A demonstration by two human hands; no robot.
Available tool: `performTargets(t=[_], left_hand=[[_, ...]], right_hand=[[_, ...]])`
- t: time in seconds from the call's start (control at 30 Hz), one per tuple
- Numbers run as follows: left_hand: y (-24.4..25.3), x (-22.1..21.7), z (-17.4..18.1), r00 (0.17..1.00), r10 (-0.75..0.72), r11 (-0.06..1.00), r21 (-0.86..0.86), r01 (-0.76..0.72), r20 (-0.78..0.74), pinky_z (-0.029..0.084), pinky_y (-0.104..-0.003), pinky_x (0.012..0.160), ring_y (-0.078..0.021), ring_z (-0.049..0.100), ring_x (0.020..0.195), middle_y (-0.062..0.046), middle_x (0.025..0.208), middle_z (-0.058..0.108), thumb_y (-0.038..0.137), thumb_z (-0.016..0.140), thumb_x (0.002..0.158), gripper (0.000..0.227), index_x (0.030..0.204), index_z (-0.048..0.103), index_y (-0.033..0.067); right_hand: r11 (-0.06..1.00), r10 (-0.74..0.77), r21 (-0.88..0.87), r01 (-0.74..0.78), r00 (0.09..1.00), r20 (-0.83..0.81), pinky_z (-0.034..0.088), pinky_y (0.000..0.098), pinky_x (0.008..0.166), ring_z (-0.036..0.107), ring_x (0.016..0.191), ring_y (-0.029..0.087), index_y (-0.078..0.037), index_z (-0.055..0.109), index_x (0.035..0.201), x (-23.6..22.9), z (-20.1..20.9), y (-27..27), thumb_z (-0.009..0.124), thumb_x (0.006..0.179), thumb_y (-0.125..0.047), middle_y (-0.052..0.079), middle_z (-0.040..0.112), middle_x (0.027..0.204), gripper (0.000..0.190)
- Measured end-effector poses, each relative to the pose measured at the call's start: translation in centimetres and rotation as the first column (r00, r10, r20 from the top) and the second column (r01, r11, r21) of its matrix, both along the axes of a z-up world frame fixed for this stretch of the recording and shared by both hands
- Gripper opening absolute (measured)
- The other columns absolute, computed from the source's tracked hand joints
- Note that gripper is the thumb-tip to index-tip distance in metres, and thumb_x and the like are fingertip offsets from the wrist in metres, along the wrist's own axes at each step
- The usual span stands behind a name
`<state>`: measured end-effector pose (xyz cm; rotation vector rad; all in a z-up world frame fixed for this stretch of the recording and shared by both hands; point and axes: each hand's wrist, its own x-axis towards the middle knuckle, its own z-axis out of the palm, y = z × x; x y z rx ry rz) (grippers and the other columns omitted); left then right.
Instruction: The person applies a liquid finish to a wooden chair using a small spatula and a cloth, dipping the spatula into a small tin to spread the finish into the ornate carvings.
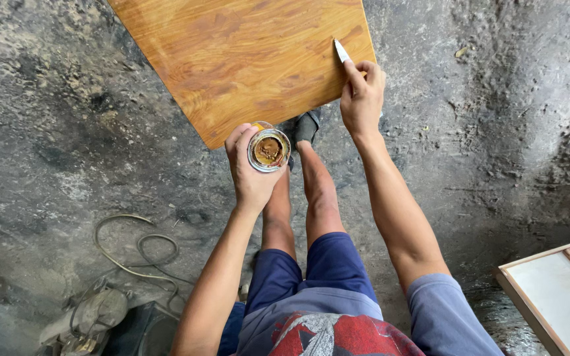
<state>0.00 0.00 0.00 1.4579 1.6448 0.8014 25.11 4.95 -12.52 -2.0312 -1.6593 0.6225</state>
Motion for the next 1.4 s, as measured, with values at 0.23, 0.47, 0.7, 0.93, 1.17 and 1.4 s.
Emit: performTargets(t=[0.23,0.47,0.7,0.93,1.17,1.4], left_hand=[[0.1,0.2,0.4,1.000,0.004,1.000,0.005,-0.004,-0.008,0.045,-0.044,0.115,-0.0353,0.050,0.135,-0.015,0.144,0.047,0.002,0.096,0.062,0.090,0.139,0.050,0.0088],[-0.1,0.3,-0.5,1.000,0.019,1.000,0.019,-0.019,-0.023,0.045,-0.045,0.114,-0.0361,0.051,0.134,-0.015,0.142,0.049,0.005,0.098,0.063,0.090,0.139,0.050,0.0090],[0.0,0.8,-1.0,1.000,0.031,0.999,0.023,-0.030,-0.002,0.046,-0.046,0.114,-0.0360,0.051,0.134,-0.015,0.142,0.048,0.004,0.097,0.061,0.091,0.139,0.050,0.0092],[2.4,1.7,-1.5,0.997,0.071,0.996,0.057,-0.071,-0.010,0.046,-0.045,0.113,-0.0354,0.051,0.134,-0.014,0.142,0.049,0.004,0.097,0.060,0.090,0.138,0.051,0.0093],[6.1,4.4,-1.8,0.996,0.055,0.985,0.161,-0.066,0.075,0.045,-0.043,0.116,-0.0340,0.050,0.136,-0.012,0.144,0.047,0.001,0.095,0.065,0.090,0.142,0.050,0.0126],[7.9,6.6,-0.1,0.998,0.039,0.974,0.223,-0.047,0.039,0.044,-0.044,0.114,-0.0349,0.048,0.135,-0.012,0.144,0.046,0.009,0.098,0.066,0.091,0.143,0.049,0.0163]], right_hand=[[0.993,-0.010,0.117,0.010,1.000,0.003,0.050,0.0413,0.096,0.057,0.111,0.031,-0.005,0.070,0.134,0.9,0.1,0.6,0.064,0.095,0.010,0.016,0.062,0.120,0.042],[0.992,-0.009,0.126,0.015,0.999,-0.049,0.050,0.0411,0.094,0.057,0.106,0.032,-0.006,0.069,0.129,0.6,-0.1,1.7,0.065,0.094,0.009,0.015,0.062,0.116,0.039],[0.986,-0.018,0.167,0.018,1.000,0.000,0.047,0.0430,0.101,0.056,0.113,0.033,-0.004,0.066,0.137,0.1,0.4,3.2,0.062,0.095,0.010,0.016,0.058,0.120,0.045],[0.978,0.198,-0.018,-0.209,0.947,-0.251,0.056,0.0402,0.080,0.069,0.093,0.033,-0.006,0.069,0.124,-1.3,11.3,4.2,0.066,0.099,0.005,0.016,0.069,0.104,0.028],[0.843,0.522,-0.187,-0.505,0.852,0.051,0.055,0.0407,0.064,0.069,0.078,0.030,-0.011,0.072,0.118,0.0,27.6,6.1,0.072,0.099,-0.008,0.008,0.069,0.098,0.019],[0.760,0.640,-0.331,-0.559,0.732,0.232,0.053,0.0415,0.055,0.069,0.066,0.030,-0.012,0.072,0.113,-0.9,28.5,7.9,0.066,0.100,-0.019,0.007,0.071,0.103,0.016]])
